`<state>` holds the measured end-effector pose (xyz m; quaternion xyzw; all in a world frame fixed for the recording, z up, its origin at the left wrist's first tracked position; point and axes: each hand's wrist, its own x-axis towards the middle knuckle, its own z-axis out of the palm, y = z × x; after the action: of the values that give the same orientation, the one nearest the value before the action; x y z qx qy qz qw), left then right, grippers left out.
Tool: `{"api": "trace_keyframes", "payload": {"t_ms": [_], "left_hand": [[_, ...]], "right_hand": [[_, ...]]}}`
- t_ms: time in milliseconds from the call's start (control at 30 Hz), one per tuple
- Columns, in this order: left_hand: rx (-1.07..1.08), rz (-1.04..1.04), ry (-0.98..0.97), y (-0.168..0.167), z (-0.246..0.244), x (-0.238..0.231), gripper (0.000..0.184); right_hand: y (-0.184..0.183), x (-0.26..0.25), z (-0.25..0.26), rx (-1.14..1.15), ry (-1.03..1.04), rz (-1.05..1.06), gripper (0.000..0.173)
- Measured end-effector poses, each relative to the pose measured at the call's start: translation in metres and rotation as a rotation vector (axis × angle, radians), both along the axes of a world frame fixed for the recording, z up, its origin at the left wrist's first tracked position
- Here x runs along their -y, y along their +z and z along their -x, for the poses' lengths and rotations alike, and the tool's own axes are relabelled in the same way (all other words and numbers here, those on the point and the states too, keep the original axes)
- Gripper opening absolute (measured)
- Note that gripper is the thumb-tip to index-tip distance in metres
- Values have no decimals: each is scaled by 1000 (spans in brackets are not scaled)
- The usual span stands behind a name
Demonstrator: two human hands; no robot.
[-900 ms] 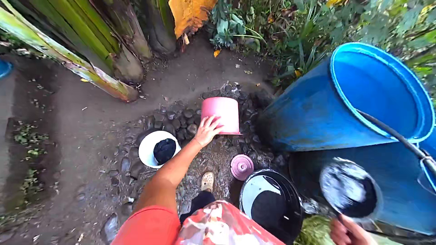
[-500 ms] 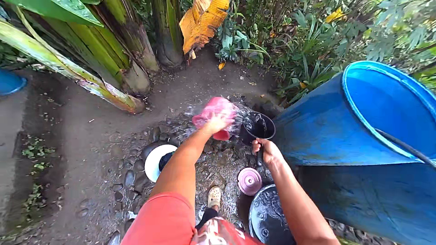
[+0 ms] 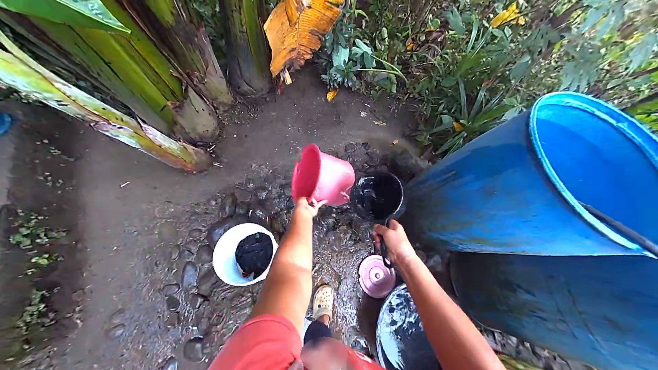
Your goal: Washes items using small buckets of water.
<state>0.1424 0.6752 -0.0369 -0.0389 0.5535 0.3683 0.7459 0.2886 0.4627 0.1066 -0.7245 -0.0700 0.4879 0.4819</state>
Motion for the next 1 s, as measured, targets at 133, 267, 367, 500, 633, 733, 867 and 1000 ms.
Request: {"api": "trace_keyframes", "payload": {"t_ms": [133, 267, 367, 500, 633, 733, 867, 1000], "left_hand": [[90, 121, 1, -6, -4, 28, 24], [-125, 39, -143, -1, 33, 22, 5], [-410, -97, -324, 12, 43, 12, 48], [-656, -252, -559, 2, 19, 4, 56], [-732, -334, -749, 1, -20, 9, 54], [-660, -360, -820, 13, -43, 21, 64], [-600, -434, -799, 28, -72, 47, 64], [-478, -442, -699, 33, -71, 70, 68]], "right_hand": [[-10, -40, -27, -144, -208, -49, 11], [-31, -47, -67, -134, -186, 28, 4], [-30, -29, -79, 2, -37, 123, 9], [-20, -5, -69, 84, 64, 183, 23], [-16, -4, -38, 225, 210, 247, 43], [9, -14, -16, 433, 406, 369, 55], [28, -9, -18, 683, 477, 433, 54], [43, 21, -63, 889, 346, 298, 46]]}}
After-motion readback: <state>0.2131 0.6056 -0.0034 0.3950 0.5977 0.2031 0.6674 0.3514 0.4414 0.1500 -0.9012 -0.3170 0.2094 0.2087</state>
